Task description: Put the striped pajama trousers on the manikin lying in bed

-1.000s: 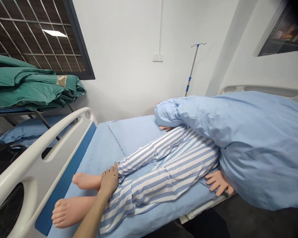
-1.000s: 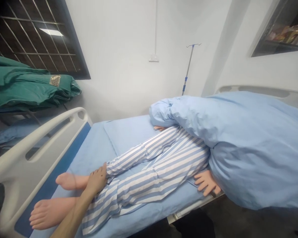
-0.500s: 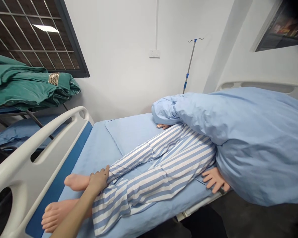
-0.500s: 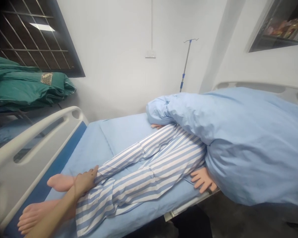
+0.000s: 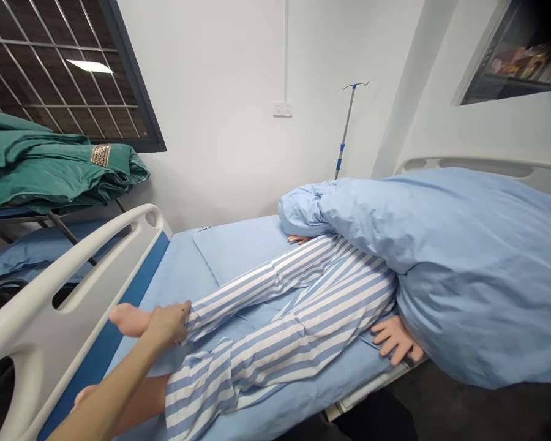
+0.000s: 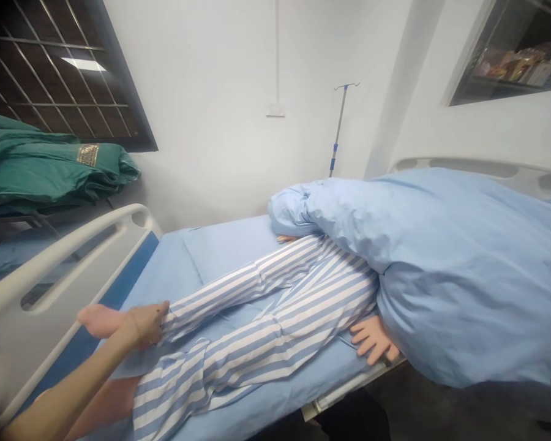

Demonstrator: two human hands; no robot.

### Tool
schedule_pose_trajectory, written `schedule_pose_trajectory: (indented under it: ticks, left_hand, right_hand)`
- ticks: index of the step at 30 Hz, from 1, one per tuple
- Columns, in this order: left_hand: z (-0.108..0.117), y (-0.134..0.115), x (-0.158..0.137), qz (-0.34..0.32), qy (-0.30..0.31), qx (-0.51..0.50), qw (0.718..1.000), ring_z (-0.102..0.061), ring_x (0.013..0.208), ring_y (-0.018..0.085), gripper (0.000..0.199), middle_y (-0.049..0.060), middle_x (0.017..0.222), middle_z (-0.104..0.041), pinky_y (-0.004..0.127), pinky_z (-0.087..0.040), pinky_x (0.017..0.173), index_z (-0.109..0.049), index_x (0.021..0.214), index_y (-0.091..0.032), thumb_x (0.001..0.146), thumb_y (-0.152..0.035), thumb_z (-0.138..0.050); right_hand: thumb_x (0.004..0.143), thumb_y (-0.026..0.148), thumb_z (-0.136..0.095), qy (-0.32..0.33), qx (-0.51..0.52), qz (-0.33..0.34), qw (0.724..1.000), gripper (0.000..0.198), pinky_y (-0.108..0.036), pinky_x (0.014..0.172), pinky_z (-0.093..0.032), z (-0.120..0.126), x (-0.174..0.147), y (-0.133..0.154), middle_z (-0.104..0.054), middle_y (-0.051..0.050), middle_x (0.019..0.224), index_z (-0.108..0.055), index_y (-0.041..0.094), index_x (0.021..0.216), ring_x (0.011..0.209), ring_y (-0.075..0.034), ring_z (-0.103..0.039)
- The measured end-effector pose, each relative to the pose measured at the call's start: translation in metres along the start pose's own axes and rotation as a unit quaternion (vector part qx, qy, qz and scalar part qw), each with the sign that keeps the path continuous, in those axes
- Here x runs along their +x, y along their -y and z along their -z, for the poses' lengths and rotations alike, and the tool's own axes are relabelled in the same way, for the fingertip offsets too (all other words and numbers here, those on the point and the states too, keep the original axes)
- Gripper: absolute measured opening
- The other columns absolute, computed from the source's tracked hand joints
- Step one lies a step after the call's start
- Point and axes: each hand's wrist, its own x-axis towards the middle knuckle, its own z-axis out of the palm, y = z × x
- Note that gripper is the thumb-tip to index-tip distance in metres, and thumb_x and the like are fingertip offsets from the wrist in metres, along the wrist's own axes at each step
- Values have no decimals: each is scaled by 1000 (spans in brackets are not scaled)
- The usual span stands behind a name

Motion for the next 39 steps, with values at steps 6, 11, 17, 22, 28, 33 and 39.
schedule_pose_trajectory:
  ticks: [6, 11, 17, 22, 28, 33, 39]
  left_hand:
    - [58, -15, 17, -56, 99, 157, 981, -56, 66, 21, 37, 3, 70, -59, 30, -38, 63, -52, 81, -18, 45, -17, -60]
    - [68, -29, 6, -88, 118, 262, 954, -58, 68, 23, 41, 6, 80, -61, 31, -39, 60, -49, 86, -20, 46, -20, -57]
    - [0, -6, -2, -87, 136, 234, 959, -58, 78, 25, 47, 8, 87, -62, 36, -39, 68, -49, 95, -20, 48, -16, -53]
    - [-51, 10, -6, -92, 95, 221, 966, -56, 86, 27, 50, 12, 99, -59, 41, -37, 74, -44, 110, -17, 61, -22, -45]
    - [-55, 11, -12, -107, 59, 233, 965, -55, 84, 28, 52, 16, 99, -57, 39, -36, 71, -43, 114, -9, 63, -20, -41]
    - [-57, 6, -20, -101, 21, 197, 975, -54, 85, 26, 50, 17, 98, -57, 39, -34, 74, -45, 112, -8, 62, -11, -41]
    - [-74, 8, -37, -81, -151, 23, 985, -42, 106, 28, 43, 16, 109, -52, 41, -28, 88, -46, 114, -11, 72, -16, -39]
  right_hand:
    - [71, 48, -11, -41, 40, -263, 963, 58, -23, 45, -32, -108, 138, 79, -33, 2, 36, -41, 16, 33, 39, -6, -41]
    - [63, 25, -47, -32, 37, -449, 892, 9, -23, 53, -42, -304, 278, 158, -53, 2, 61, -55, 21, 65, 60, -12, -52]
    - [51, 8, -51, 25, 56, -535, 842, 28, -28, 70, -42, -352, 264, 140, -58, -3, 79, -55, 19, 77, 79, -19, -54]
    - [54, 13, -55, 127, 91, -527, 835, 28, -27, 73, -42, -345, 239, 138, -58, -4, 86, -56, 19, 81, 84, -20, -54]
    - [59, 16, -54, 149, 105, -495, 850, 31, -25, 78, -39, -344, 261, 140, -55, -3, 91, -54, 22, 90, 90, -18, -51]
    - [63, 17, -51, 128, 87, -448, 880, 31, -26, 81, -37, -335, 290, 127, -54, -3, 94, -52, 21, 94, 91, -17, -48]
    - [70, 15, -44, 127, 25, -396, 909, 25, -27, 80, -37, -340, 322, 77, -54, -4, 92, -50, 18, 94, 89, -16, -48]
